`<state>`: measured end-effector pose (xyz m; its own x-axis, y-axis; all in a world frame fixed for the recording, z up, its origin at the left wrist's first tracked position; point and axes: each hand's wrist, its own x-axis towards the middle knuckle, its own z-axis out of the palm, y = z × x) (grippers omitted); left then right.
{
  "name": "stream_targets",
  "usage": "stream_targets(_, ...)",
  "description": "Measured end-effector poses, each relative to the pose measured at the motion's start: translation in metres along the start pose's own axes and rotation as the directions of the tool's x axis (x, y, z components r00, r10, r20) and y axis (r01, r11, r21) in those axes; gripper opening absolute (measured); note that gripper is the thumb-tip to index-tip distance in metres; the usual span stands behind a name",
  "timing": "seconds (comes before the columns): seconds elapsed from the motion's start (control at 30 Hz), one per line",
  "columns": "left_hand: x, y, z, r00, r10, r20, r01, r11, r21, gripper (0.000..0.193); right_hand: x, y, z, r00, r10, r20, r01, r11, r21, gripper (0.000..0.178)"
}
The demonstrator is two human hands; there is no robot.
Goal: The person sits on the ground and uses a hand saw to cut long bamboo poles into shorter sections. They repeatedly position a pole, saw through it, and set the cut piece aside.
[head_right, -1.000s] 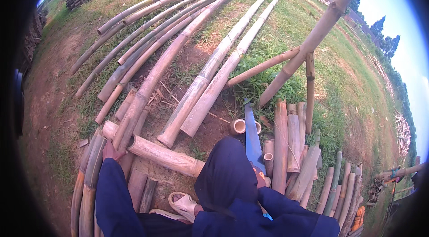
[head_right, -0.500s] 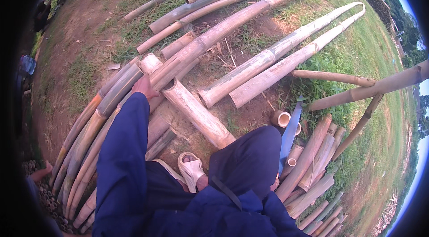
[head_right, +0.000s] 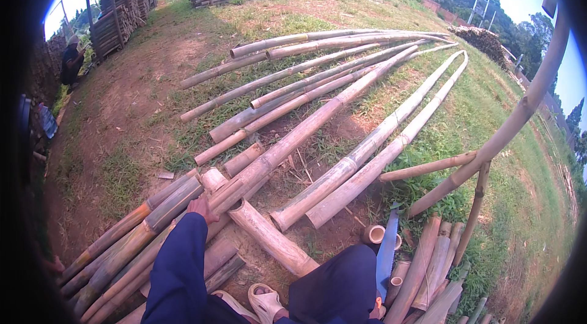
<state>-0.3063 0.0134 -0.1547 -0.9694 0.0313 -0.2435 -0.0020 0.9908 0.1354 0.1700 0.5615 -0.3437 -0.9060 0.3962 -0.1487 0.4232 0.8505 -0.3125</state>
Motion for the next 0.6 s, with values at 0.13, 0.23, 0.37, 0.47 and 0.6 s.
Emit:
stream_targets(0.13,-0.020,-0.022,0.024,0.986,0.030,-0.163,-0.018,0.997,0.074,0.078,-0.014,0.023,0.016,0.999,-0.033,-0.034,0.033,0.999,0.018,0.053)
stream_targets(0.23,-0.026,-0.032,0.032,0.989,-0.030,-0.147,0.032,0.999,0.013,0.080,-0.020,0.039,0.029,0.992,-0.108,-0.071,0.109,0.994,0.018,0.055)
stream_targets(0.37,-0.018,-0.039,0.039,0.988,-0.067,-0.140,0.066,0.998,-0.017,0.087,-0.039,0.055,0.032,0.983,-0.076,-0.166,0.095,0.989,0.109,0.054)
stream_targets(0.47,-0.015,-0.035,0.031,0.994,-0.095,-0.061,0.096,0.995,0.016,0.091,-0.044,-0.061,-0.098,0.950,0.232,-0.206,-0.171,0.946,0.276,0.035)
stream_targets(0.6,-0.013,-0.038,0.033,0.995,-0.053,-0.084,0.054,0.998,0.020,0.090,-0.039,-0.105,-0.166,0.864,0.379,-0.332,-0.189,0.855,0.484,0.017)
